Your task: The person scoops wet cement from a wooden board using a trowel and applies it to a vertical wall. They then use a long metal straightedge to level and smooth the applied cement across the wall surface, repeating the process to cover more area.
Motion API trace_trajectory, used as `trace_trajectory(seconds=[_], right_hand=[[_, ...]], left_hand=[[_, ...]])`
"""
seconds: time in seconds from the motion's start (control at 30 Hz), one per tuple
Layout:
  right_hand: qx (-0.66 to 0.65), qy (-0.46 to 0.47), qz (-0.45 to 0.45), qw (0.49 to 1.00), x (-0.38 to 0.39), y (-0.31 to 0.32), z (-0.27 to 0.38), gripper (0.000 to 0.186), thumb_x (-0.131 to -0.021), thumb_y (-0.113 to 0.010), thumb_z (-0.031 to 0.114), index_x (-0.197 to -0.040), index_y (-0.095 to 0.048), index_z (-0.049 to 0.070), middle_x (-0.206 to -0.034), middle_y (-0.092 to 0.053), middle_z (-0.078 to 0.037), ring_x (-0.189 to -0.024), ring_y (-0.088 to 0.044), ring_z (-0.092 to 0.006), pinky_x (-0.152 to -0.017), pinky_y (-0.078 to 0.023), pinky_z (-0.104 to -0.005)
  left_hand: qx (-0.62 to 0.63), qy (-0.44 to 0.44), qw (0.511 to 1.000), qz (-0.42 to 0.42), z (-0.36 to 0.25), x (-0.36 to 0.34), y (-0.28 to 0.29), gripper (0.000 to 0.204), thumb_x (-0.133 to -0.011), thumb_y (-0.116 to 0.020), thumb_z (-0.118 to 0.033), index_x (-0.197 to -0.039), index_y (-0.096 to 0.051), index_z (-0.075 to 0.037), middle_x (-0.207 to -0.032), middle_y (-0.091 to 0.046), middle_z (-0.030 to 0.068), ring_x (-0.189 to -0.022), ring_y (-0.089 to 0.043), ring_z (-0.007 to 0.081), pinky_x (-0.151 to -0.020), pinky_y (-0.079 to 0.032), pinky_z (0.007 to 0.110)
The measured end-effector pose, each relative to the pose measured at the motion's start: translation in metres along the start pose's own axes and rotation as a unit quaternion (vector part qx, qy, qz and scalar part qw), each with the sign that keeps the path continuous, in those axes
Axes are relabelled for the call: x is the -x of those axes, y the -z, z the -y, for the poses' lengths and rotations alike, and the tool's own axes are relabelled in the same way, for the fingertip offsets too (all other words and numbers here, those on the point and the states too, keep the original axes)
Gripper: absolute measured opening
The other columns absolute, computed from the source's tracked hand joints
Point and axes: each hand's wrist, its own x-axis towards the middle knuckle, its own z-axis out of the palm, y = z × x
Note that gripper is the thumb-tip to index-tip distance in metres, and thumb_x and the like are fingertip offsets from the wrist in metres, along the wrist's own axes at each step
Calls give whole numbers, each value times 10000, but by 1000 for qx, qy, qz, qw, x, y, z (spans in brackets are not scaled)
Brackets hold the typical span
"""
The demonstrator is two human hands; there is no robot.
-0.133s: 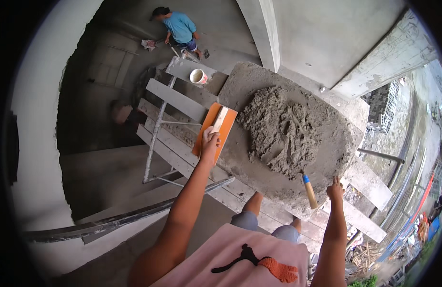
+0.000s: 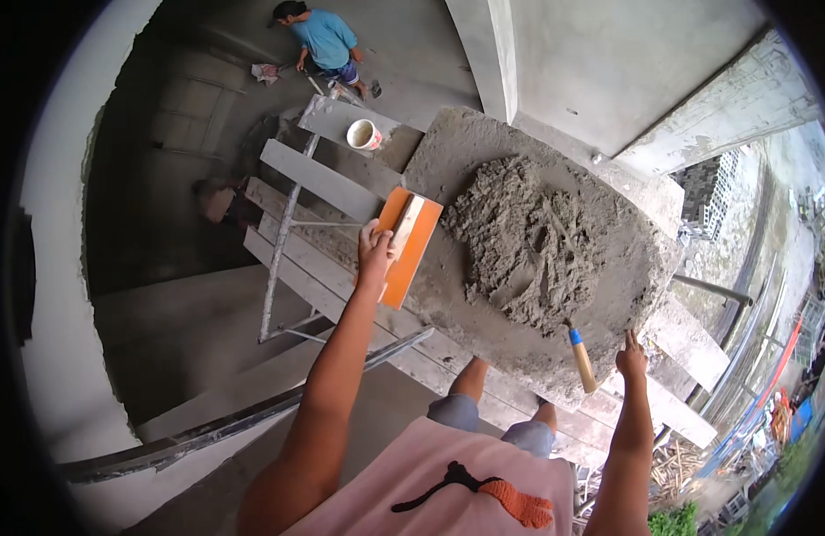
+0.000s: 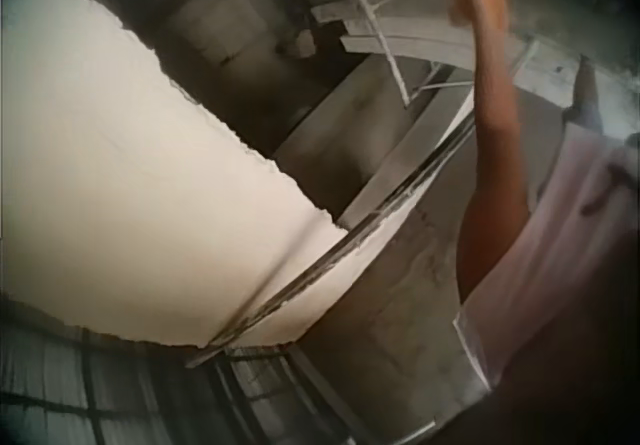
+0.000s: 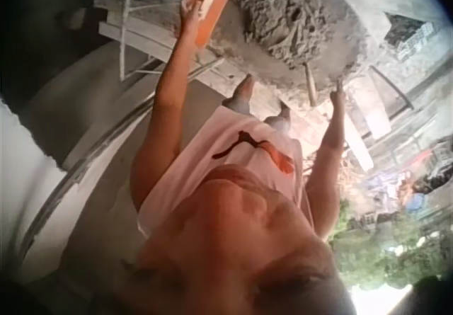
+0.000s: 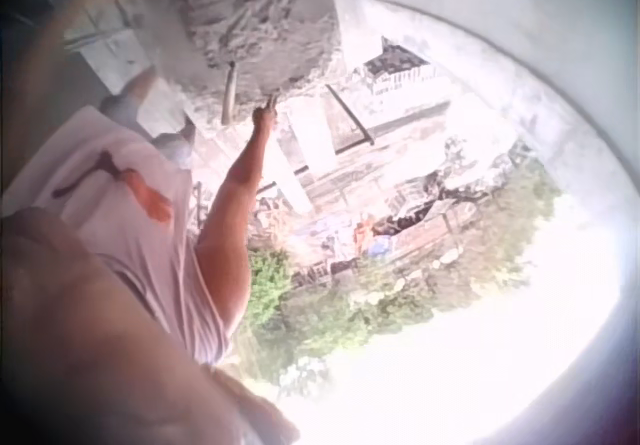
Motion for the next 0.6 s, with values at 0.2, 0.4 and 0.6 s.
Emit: trace_trajectory(seconds=[0.2, 0.4, 0.6], right_hand=[[40, -1, 16, 999, -10, -2, 0, 768, -701, -470, 62, -1447, -321, 173, -1520, -281, -47, -1308, -394, -344, -1037, -356, -505], [50, -8, 20, 999, -16, -6, -2, 665, -795, -461, 143, -1446, -326, 173, -1529, -267, -19, -1326, -371, -308, -1034, -334, -528], [-141, -24, 74, 987, 23, -3, 81, 638, -888, -472, 562, -1199, -560, 12, -1161, -581, -260, -1114, -553, -388, -965, -402, -479]], left_hand=[[-54, -105, 993, -16, 9, -111, 19, 429, -905, -564, -134, -1281, -388, -27, -902, -576, 69, -748, -531, 125, -670, -459, 263], [-243, -163, 956, 1, 9, -156, 18, 445, -888, -577, -211, -1263, -433, -21, -999, -613, 161, -916, -599, 268, -823, -465, 359], [-594, -51, 802, 36, 53, -76, 31, 638, -800, -624, -465, -1295, -470, -92, -1251, -491, 235, -1142, -483, 393, -956, -404, 480]])
